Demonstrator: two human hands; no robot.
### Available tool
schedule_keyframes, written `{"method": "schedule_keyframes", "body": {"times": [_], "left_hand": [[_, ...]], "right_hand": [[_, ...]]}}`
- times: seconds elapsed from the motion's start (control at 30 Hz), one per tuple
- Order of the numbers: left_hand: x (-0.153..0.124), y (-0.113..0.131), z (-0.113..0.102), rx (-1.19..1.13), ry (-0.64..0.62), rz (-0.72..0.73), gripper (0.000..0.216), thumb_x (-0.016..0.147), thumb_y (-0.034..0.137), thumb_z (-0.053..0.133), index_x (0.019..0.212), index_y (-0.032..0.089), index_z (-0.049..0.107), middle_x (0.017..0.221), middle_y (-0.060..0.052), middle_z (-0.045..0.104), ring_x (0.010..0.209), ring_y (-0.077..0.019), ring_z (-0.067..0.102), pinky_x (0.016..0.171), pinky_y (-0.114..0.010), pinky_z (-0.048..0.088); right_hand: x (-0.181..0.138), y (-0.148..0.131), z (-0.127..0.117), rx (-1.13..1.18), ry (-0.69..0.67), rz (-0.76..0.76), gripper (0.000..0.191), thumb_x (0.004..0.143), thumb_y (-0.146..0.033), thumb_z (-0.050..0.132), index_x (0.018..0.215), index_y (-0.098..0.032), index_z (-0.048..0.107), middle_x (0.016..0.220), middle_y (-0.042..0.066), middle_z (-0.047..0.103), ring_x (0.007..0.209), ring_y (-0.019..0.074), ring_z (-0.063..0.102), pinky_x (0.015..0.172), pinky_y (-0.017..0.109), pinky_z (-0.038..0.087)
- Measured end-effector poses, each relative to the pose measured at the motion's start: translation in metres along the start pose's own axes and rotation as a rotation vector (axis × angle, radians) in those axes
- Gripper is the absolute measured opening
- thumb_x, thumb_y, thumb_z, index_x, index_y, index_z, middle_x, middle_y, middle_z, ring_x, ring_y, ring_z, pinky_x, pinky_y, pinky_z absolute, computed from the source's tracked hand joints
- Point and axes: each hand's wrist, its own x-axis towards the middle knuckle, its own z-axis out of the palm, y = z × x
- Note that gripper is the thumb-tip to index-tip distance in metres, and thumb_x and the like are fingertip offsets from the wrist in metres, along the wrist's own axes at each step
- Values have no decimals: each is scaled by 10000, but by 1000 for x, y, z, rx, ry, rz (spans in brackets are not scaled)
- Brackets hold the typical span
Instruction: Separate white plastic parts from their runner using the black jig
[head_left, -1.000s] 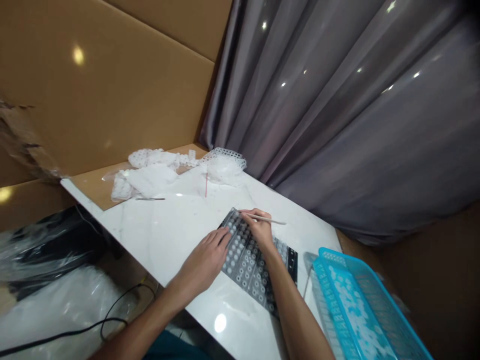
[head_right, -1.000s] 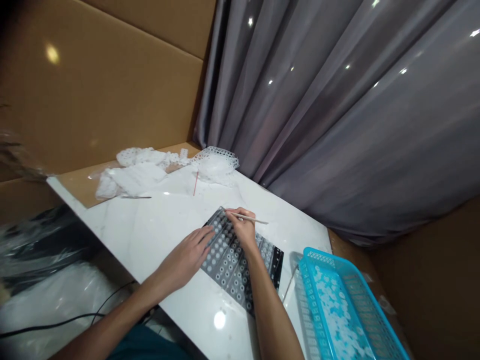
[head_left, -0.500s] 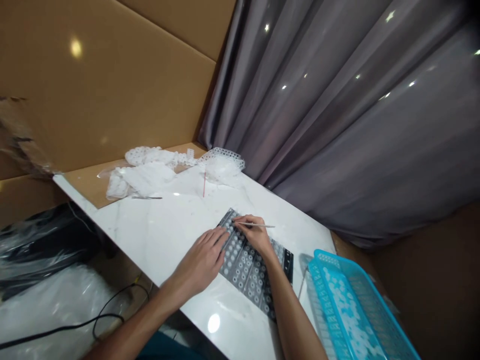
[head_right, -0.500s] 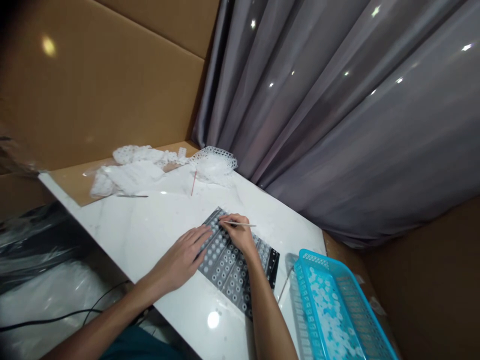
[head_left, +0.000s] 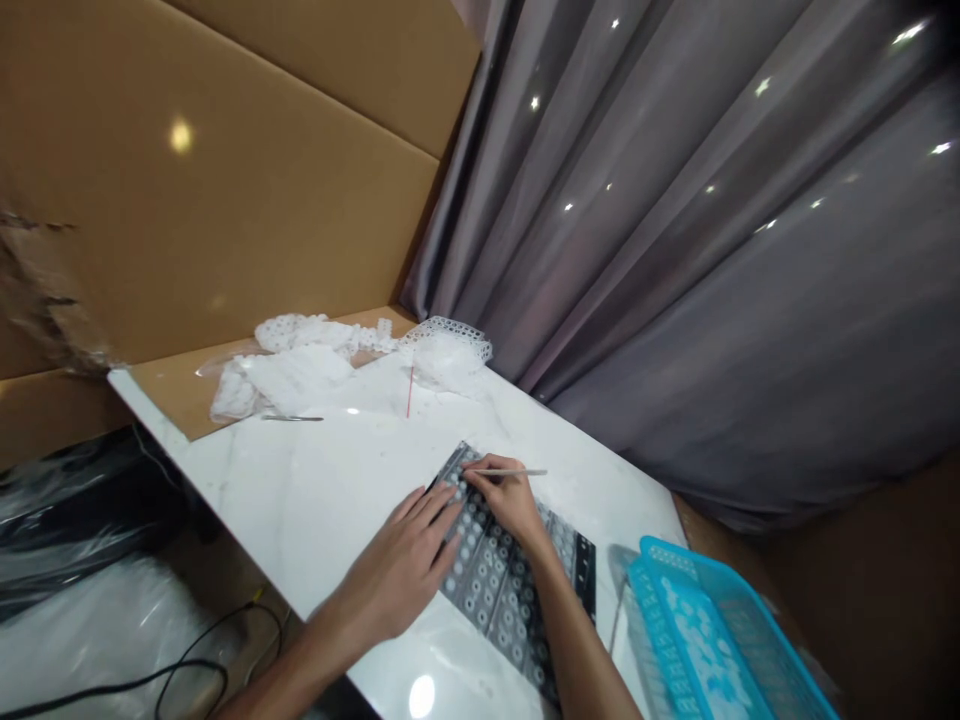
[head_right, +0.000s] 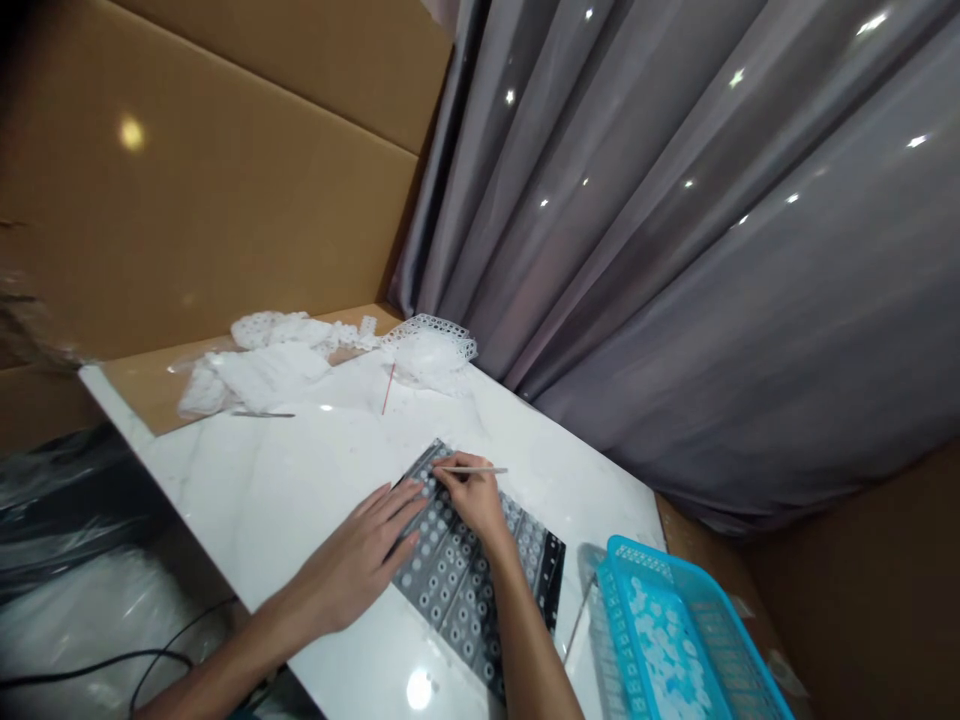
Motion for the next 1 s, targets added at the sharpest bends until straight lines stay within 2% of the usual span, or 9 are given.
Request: {"method": "schedule_keyframes", "body": {"times": [0.2,0.43,0.5,0.6,0.67,0.73,0.9,1.0], "left_hand": [[-2,-1,1,21,-14,-8,432,1164,424,378,1539,284,541,1664,-56,517,1592,-222,418,1339,-516,344],[-2,-1,2,35,0,8,441,1159,408,374,1553,267,514,1649,-77,531,1578,-237,439,1339,-534,328],[-2,-2,3,51,-9,10,437,1156,393,378,1550,263,513,1623,-81,558,1562,-240,461,1339,-543,320],[-2,-4,5,44,9,23,439,1146,370,403,1569,295,491,1582,-68,596,1535,-253,496,1326,-570,327],[-2,-5,7,38,29,35,454,1142,363,412,1590,310,467,1569,-63,607,1529,-256,502,1321,-577,328],[-2,-5,7,41,35,45,462,1141,359,414,1599,316,454,1563,-60,611,1530,-255,500,1323,-575,325],[-2,-4,4,57,-1,35,472,1139,352,422,1609,313,443,1559,-61,607,1537,-248,484,1324,-569,327],[-2,-3,2,44,3,32,475,1142,357,413,1616,326,431,1556,-56,608,1529,-247,491,1317,-570,337]], "right_hand": [[3,-3,0,-12,-14,-5,229,938,-419,769,806,-237,807,1007,92,856,905,290,809,824,398,626],[0,2,9,-345,42,-125,119,978,-314,721,944,-321,835,1030,36,853,942,284,771,918,411,560],[-1,1,13,-371,74,-115,140,990,-302,689,983,-317,828,1008,31,847,917,274,758,885,393,549],[1,0,14,-270,173,-73,170,1002,-329,649,964,-279,807,956,36,835,839,261,729,781,364,541],[3,0,9,-176,275,-56,209,1008,-382,646,920,-252,784,927,49,826,812,257,712,743,355,537],[3,-1,0,-91,310,-39,251,999,-435,671,875,-236,760,913,62,821,808,255,714,728,348,544],[-5,-1,-16,33,9,-10,216,951,-425,748,873,-224,758,1015,82,829,904,255,755,800,353,587],[-9,-1,-14,45,-29,-13,213,926,-408,769,818,-228,734,1062,80,827,949,256,761,850,366,597]]}}
